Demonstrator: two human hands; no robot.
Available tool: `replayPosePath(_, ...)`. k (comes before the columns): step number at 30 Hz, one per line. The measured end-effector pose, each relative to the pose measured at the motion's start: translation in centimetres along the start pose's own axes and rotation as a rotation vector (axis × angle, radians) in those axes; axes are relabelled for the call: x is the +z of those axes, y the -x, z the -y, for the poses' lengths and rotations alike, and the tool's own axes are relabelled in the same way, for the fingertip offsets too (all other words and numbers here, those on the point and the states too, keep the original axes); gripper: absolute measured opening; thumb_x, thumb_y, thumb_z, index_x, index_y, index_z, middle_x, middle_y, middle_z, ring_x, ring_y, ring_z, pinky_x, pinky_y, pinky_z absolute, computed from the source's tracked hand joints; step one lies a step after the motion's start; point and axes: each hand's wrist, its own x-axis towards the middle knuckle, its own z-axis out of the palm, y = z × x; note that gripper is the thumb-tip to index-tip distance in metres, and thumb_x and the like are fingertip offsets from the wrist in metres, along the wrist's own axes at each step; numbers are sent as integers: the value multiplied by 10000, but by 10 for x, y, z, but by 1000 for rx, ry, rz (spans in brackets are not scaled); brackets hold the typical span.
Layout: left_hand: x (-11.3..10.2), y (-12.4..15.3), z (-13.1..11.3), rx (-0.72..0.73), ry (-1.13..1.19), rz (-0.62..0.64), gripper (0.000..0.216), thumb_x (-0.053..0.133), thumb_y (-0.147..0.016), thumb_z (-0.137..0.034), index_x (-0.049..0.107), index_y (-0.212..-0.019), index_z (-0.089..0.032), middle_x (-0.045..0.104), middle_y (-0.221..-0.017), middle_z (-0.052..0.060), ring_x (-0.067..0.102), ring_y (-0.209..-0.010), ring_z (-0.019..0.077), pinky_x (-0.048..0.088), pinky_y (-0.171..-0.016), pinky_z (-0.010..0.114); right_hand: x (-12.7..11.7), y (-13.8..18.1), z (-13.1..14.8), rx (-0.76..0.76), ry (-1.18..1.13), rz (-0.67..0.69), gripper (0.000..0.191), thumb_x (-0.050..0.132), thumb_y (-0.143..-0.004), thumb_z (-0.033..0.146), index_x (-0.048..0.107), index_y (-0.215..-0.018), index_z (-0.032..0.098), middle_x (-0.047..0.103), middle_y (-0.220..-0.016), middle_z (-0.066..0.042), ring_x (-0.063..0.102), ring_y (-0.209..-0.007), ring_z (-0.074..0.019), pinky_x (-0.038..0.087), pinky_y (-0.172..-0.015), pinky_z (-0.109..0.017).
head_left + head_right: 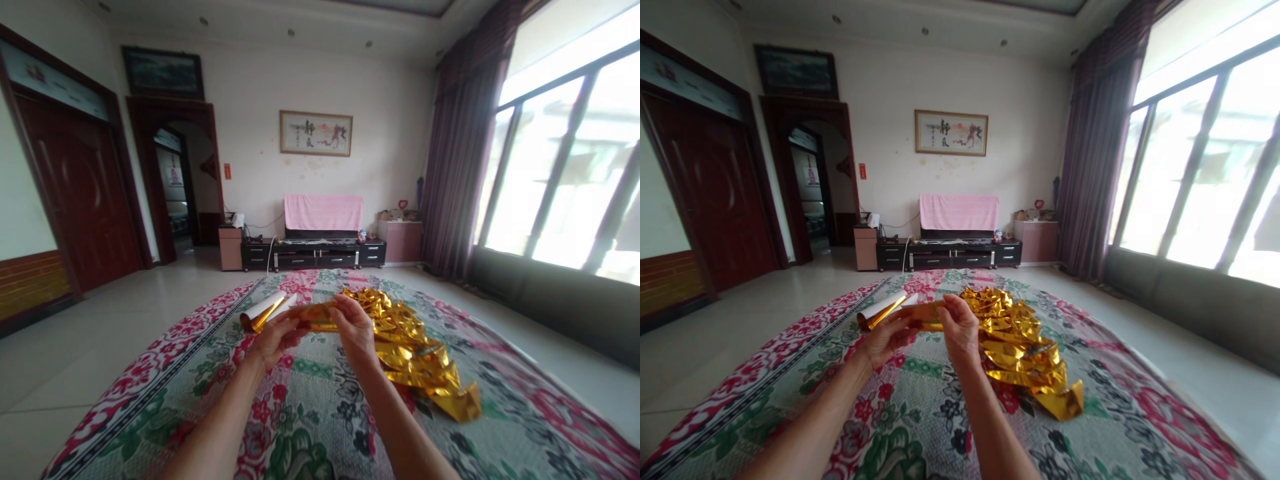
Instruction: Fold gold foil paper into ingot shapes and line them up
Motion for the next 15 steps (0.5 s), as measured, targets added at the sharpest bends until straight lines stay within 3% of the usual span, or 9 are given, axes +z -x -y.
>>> replayPosePath(6, 4, 3, -5, 32, 36, 19, 269, 685, -677, -182, 643, -936, -121, 680, -935, 105, 658, -863, 210, 513, -523, 186, -7, 0, -1, 7, 54, 57, 204, 660, -650, 305, 636, -809, 179, 674, -800, -21, 602, -740, -150, 465, -737, -297)
replayPosePath(9, 0, 5, -8, 69, 30, 1, 223, 702, -637, -178, 663, -849, -122, 672, -953, 91, 636, -915, 214, 515, -572, 198, -12, 2, -4, -13, 188, 73, 136, 623, -672, 306, 618, -712, 176, 669, -932, -50, 595, -847, -177, 448, -761, -301)
replayPosePath(11, -6, 6, -9, 106, -1, -16, 181, 703, -606, -166, 669, -780, -129, 668, -968, 76, 628, -914, 199, 511, -614, 205, -15, 5, -8, -76, 290, 124, 93, 590, -680, 271, 595, -671, 179, 651, -996, -59, 585, -906, -186, 442, -783, -306)
replayPosePath(15, -17, 7, -9, 120, -125, -29, 135, 639, -587, -171, 678, -700, -107, 665, -975, 89, 618, -872, 192, 495, -660, 235, -21, 12, -16, -241, 533, 275, 78, 516, -655, 168, 579, -615, 187, 652, -901, -52, 591, -870, -170, 430, -817, -305)
